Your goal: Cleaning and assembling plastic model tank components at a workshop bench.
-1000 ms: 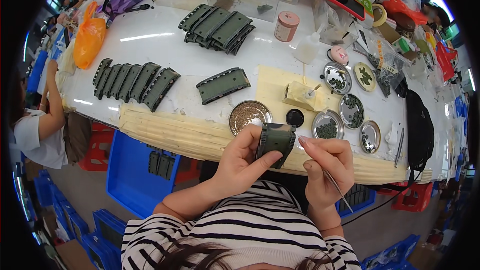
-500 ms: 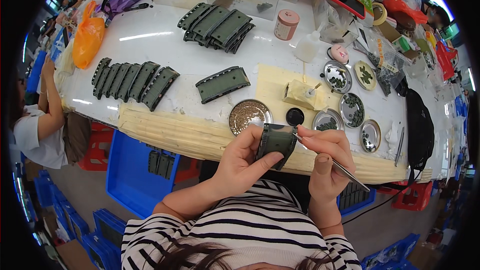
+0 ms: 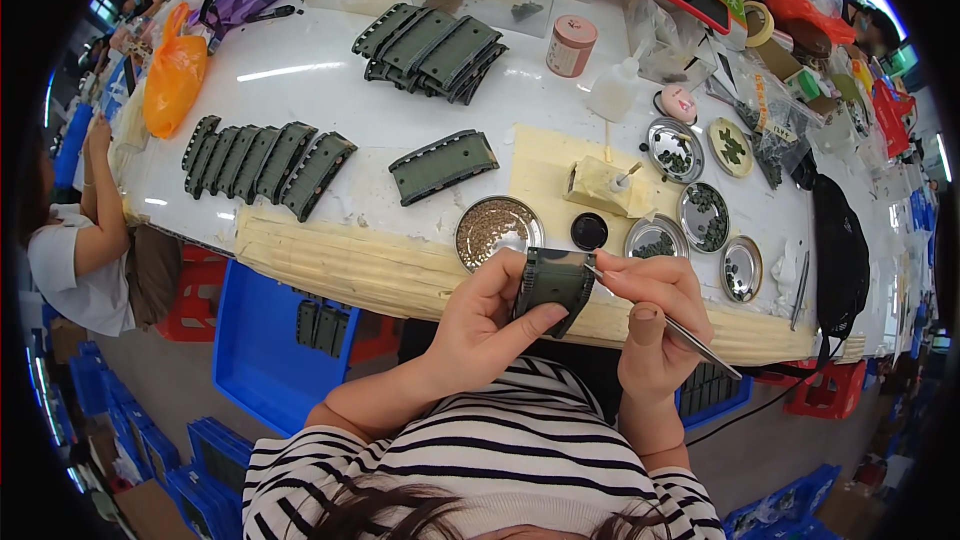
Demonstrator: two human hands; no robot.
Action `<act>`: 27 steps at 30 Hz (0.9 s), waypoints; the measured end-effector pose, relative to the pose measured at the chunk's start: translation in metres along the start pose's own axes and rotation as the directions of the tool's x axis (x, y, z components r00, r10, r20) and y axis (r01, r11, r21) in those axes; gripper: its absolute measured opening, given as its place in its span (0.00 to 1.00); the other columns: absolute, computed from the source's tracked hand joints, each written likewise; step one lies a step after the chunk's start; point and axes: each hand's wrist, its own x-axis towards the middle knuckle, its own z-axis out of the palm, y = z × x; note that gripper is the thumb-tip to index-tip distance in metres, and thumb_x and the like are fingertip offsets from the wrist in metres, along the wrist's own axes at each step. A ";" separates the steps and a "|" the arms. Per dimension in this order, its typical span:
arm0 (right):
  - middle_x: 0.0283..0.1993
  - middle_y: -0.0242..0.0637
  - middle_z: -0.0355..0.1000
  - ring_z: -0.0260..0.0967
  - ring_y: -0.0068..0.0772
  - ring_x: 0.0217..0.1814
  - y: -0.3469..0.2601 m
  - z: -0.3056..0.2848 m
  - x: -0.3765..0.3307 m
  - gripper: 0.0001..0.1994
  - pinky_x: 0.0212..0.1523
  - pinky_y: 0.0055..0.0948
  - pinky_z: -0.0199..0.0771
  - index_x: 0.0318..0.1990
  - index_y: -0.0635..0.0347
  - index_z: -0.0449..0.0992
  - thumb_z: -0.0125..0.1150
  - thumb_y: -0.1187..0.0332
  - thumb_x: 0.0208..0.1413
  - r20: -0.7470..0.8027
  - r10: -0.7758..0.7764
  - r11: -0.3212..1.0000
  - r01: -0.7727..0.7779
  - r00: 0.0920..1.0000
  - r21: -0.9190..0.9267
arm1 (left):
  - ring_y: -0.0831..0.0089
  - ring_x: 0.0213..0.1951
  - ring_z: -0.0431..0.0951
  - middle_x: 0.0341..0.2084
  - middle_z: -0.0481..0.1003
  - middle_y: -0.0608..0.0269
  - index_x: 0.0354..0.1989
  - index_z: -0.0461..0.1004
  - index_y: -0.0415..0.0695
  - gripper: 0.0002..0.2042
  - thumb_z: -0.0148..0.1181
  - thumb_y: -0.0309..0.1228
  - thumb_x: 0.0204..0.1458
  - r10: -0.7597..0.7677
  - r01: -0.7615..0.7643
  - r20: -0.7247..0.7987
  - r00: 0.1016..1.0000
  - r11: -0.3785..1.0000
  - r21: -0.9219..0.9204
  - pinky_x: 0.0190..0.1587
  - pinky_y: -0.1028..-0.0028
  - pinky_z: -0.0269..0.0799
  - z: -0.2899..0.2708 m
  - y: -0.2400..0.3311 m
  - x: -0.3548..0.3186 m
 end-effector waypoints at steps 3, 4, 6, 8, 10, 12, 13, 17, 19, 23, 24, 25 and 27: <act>0.39 0.45 0.72 0.75 0.42 0.46 -0.001 0.000 0.001 0.11 0.46 0.31 0.74 0.40 0.68 0.79 0.57 0.69 0.59 0.000 -0.003 1.000 0.003 1.000 -0.005 | 0.66 0.51 0.75 0.49 0.72 0.52 0.48 0.61 0.38 0.11 0.52 0.20 0.58 0.005 -0.005 0.004 1.000 1.000 -0.003 0.56 0.66 0.71 -0.001 -0.001 0.000; 0.38 0.45 0.72 0.75 0.42 0.46 -0.001 0.000 0.001 0.11 0.46 0.31 0.74 0.40 0.68 0.79 0.57 0.69 0.59 0.000 -0.007 1.000 0.007 1.000 -0.002 | 0.66 0.51 0.75 0.49 0.72 0.52 0.49 0.61 0.38 0.12 0.52 0.20 0.58 0.002 -0.002 0.005 1.000 1.000 -0.004 0.56 0.66 0.71 -0.001 -0.002 -0.001; 0.38 0.45 0.72 0.75 0.42 0.45 -0.001 0.000 0.001 0.11 0.46 0.32 0.74 0.40 0.68 0.79 0.56 0.68 0.59 0.001 -0.015 1.000 0.015 1.000 0.001 | 0.66 0.51 0.75 0.49 0.71 0.52 0.49 0.61 0.38 0.12 0.52 0.20 0.58 0.000 0.000 0.009 1.000 1.000 -0.004 0.56 0.66 0.71 -0.001 -0.001 -0.001; 0.38 0.45 0.73 0.75 0.42 0.45 0.000 0.000 0.001 0.11 0.46 0.32 0.75 0.40 0.68 0.79 0.56 0.68 0.59 -0.007 -0.026 1.000 0.026 1.000 -0.001 | 0.66 0.51 0.75 0.50 0.71 0.52 0.49 0.61 0.38 0.12 0.52 0.20 0.58 -0.001 0.001 0.017 1.000 1.000 -0.002 0.56 0.66 0.71 0.000 0.001 0.000; 0.38 0.45 0.72 0.75 0.41 0.45 0.000 0.000 0.001 0.11 0.46 0.32 0.75 0.40 0.69 0.79 0.56 0.68 0.59 -0.009 -0.029 1.000 0.029 1.000 -0.002 | 0.66 0.51 0.75 0.49 0.71 0.52 0.49 0.61 0.38 0.12 0.52 0.20 0.58 -0.002 0.002 0.017 1.000 1.000 -0.006 0.56 0.66 0.71 0.000 0.001 0.000; 0.38 0.45 0.72 0.75 0.41 0.45 -0.001 0.000 0.002 0.11 0.46 0.32 0.75 0.40 0.69 0.79 0.56 0.68 0.59 -0.004 -0.023 1.000 0.023 1.000 0.000 | 0.72 0.48 0.74 0.47 0.72 0.57 0.48 0.62 0.38 0.12 0.53 0.20 0.58 -0.008 0.008 -0.005 1.000 0.999 -0.034 0.52 0.71 0.70 0.001 0.001 0.000; 0.38 0.45 0.72 0.75 0.41 0.45 -0.001 0.000 0.002 0.11 0.47 0.32 0.75 0.40 0.69 0.79 0.56 0.69 0.59 -0.005 -0.018 1.000 0.018 1.000 -0.002 | 0.78 0.45 0.73 0.44 0.72 0.61 0.48 0.63 0.39 0.12 0.54 0.21 0.58 -0.013 0.012 -0.026 1.000 0.998 -0.060 0.49 0.76 0.69 0.004 0.001 0.000; 0.39 0.45 0.72 0.75 0.41 0.45 -0.002 0.001 0.002 0.10 0.47 0.32 0.75 0.39 0.69 0.79 0.55 0.71 0.59 -0.005 -0.009 1.000 0.009 1.000 -0.002 | 0.66 0.51 0.75 0.49 0.72 0.53 0.48 0.62 0.38 0.11 0.52 0.20 0.58 -0.006 0.006 -0.003 1.000 1.000 -0.022 0.55 0.67 0.71 0.001 0.000 0.001; 0.39 0.45 0.71 0.75 0.40 0.45 -0.002 0.002 0.002 0.09 0.47 0.32 0.75 0.39 0.69 0.79 0.55 0.72 0.60 -0.003 -0.003 1.000 0.003 1.000 0.002 | 0.78 0.46 0.73 0.44 0.72 0.62 0.48 0.64 0.39 0.12 0.54 0.20 0.58 -0.008 0.005 -0.036 0.999 0.998 -0.061 0.50 0.76 0.69 0.003 0.000 0.001; 0.39 0.45 0.71 0.75 0.39 0.44 -0.002 0.003 0.001 0.10 0.46 0.31 0.75 0.38 0.69 0.79 0.54 0.72 0.60 -0.007 -0.003 1.000 0.003 1.000 -0.002 | 0.84 0.43 0.71 0.42 0.72 0.66 0.48 0.65 0.39 0.12 0.56 0.20 0.57 0.000 -0.004 -0.055 0.999 0.997 -0.072 0.47 0.80 0.68 0.004 -0.002 0.001; 0.39 0.45 0.71 0.75 0.39 0.44 -0.002 0.003 0.002 0.10 0.46 0.31 0.75 0.38 0.69 0.79 0.54 0.72 0.60 -0.007 -0.009 1.000 0.009 1.000 -0.006 | 0.84 0.43 0.71 0.42 0.72 0.66 0.48 0.65 0.39 0.12 0.56 0.20 0.57 0.003 -0.007 -0.054 0.999 0.997 -0.072 0.47 0.80 0.68 0.004 -0.002 0.001; 0.38 0.45 0.71 0.75 0.39 0.44 -0.002 0.003 0.002 0.10 0.46 0.31 0.76 0.38 0.69 0.79 0.54 0.72 0.60 -0.006 -0.005 1.000 0.005 1.000 -0.009 | 0.84 0.43 0.71 0.42 0.72 0.66 0.48 0.65 0.39 0.12 0.56 0.21 0.57 0.005 -0.009 -0.053 0.999 0.997 -0.072 0.47 0.80 0.68 0.003 -0.002 0.001; 0.38 0.44 0.71 0.75 0.39 0.44 -0.003 0.003 0.001 0.10 0.46 0.31 0.76 0.38 0.69 0.79 0.54 0.72 0.60 -0.003 0.003 1.000 -0.003 1.000 -0.013 | 0.84 0.43 0.71 0.41 0.72 0.66 0.48 0.66 0.39 0.12 0.56 0.21 0.57 0.014 -0.018 -0.053 0.999 0.998 -0.063 0.47 0.80 0.68 0.003 -0.002 0.001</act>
